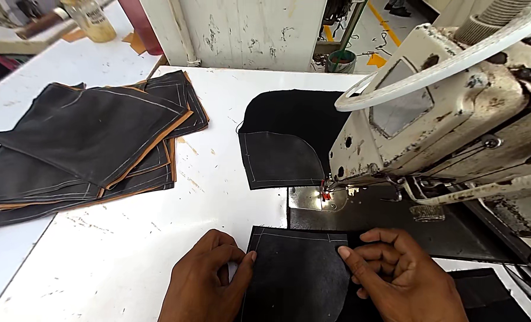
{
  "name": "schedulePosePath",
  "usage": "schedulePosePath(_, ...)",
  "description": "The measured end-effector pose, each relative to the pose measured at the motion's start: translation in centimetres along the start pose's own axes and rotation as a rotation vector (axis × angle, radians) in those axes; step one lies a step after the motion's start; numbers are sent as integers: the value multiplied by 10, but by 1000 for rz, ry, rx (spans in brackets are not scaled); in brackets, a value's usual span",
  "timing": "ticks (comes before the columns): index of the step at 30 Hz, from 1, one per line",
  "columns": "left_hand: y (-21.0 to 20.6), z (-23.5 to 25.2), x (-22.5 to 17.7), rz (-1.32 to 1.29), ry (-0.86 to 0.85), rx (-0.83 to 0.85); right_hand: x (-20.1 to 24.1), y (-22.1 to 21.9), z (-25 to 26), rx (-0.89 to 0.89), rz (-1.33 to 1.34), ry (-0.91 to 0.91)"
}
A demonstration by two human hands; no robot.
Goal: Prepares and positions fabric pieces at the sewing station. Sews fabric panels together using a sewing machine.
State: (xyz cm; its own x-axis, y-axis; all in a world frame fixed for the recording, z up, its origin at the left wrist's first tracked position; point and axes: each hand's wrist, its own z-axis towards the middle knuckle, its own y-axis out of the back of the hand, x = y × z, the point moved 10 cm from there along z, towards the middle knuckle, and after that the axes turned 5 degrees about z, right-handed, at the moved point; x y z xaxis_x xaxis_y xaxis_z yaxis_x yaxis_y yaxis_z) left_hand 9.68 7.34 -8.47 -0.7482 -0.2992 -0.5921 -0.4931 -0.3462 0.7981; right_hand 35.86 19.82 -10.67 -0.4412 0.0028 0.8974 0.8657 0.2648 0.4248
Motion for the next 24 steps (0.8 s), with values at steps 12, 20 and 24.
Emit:
schedulePosePath(12, -3, 5, 12, -101, -29, 91, 3, -2, 0, 28, 3, 33)
schedulePosePath(20, -7, 7, 15, -179, 2, 181, 6, -3, 2, 59, -4, 80)
schedulePosePath(24, -7, 7, 15, -173, -12, 160, 6, -2, 2, 49, 3, 85)
